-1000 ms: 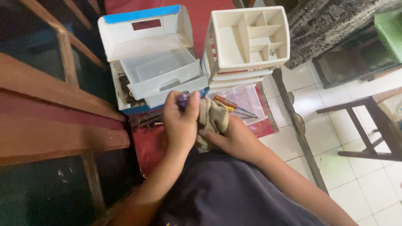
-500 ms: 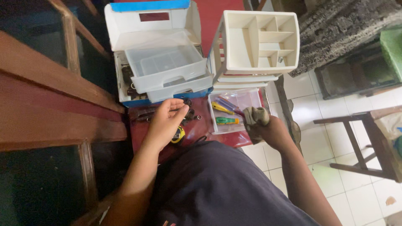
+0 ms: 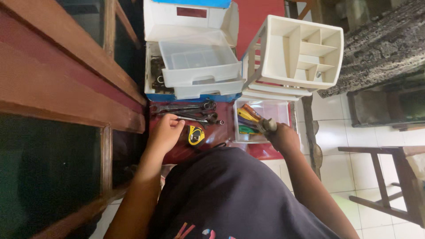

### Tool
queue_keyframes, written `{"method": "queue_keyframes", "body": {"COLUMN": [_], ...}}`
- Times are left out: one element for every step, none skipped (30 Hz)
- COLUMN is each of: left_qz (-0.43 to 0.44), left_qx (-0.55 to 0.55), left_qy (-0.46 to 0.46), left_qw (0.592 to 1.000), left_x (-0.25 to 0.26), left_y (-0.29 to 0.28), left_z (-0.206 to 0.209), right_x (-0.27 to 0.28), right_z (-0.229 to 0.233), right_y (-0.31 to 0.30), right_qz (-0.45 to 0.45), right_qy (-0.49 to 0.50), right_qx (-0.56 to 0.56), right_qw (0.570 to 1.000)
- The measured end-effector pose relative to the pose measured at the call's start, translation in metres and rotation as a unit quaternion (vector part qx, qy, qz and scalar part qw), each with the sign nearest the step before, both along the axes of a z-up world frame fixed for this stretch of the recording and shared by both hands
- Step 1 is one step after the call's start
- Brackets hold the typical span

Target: The person cleans various hand tools using a cloth and then places them into a small storage drawer or a blue toolbox.

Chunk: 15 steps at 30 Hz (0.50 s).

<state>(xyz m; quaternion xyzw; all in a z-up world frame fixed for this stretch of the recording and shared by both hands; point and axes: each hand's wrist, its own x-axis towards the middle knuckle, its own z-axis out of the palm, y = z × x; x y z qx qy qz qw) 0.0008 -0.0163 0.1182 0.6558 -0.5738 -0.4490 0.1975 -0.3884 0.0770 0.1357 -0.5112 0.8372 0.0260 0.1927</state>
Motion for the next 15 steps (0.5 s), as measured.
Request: {"method": "queue_keyframes", "body": {"left_qz": [0.007, 0.001, -0.005, 0.004, 0.007, 0.009, 0.016, 0.005, -0.006, -0.002, 0.009, 0.016, 0.017, 0.033, 0.048], "left_qx": [0.000, -0.004, -0.007, -0.005, -0.008, -0.011, -0.009, -0.028, -0.045, -0.044, -0.088, -0.131, -0.130, -0.157, -0.184], "left_qy": [-0.002, -0.055, -0.108, -0.110, -0.125, -0.140, -0.143, -0.170, -0.197, -0.201, -0.198, -0.194, -0.198, -0.191, -0.183], "left_qw": [1.000, 0.998, 0.994, 0.994, 0.992, 0.990, 0.990, 0.985, 0.979, 0.979, 0.976, 0.972, 0.971, 0.968, 0.965], "left_x": [0.005, 0.012, 0.019, 0.025, 0.029, 0.034, 0.037, 0.037, 0.036, 0.034, 0.030, 0.026, 0.022, 0.016, 0.015], "left_y": [0.000, 0.000, 0.000, 0.001, 0.003, 0.004, 0.006, 0.008, 0.010, 0.010, 0.008, 0.007, 0.005, 0.003, 0.002], "left_z": [-0.004, -0.007, -0.011, -0.014, -0.018, -0.021, -0.025, -0.030, -0.034, -0.038, -0.041, -0.044, -0.046, -0.049, -0.050], "right_x": [-0.003, -0.009, -0.012, -0.017, -0.024, -0.029, -0.030, -0.030, -0.034, -0.038, -0.041, -0.043, -0.047, -0.048, -0.046], "right_z": [-0.002, -0.003, -0.005, -0.003, 0.003, 0.006, 0.007, 0.005, 0.003, 0.002, -0.001, -0.004, -0.002, -0.001, -0.003], "right_y": [0.004, 0.009, 0.013, 0.020, 0.029, 0.039, 0.049, 0.059, 0.068, 0.074, 0.075, 0.078, 0.081, 0.084, 0.086], "right_qz": [0.007, -0.006, -0.021, -0.027, -0.033, -0.033, -0.034, -0.111, -0.187, -0.234, -0.279, -0.280, -0.298, -0.315, -0.316], "right_qy": [-0.002, -0.086, -0.171, -0.192, -0.213, -0.234, -0.254, -0.244, -0.231, -0.297, -0.361, -0.364, -0.431, -0.492, -0.493], "right_qx": [0.000, -0.110, -0.216, -0.229, -0.242, -0.279, -0.316, -0.329, -0.339, -0.373, -0.403, -0.401, -0.437, -0.470, -0.469], "right_qw": [1.000, 0.990, 0.961, 0.954, 0.946, 0.931, 0.914, 0.906, 0.893, 0.847, 0.794, 0.793, 0.731, 0.662, 0.661]}}
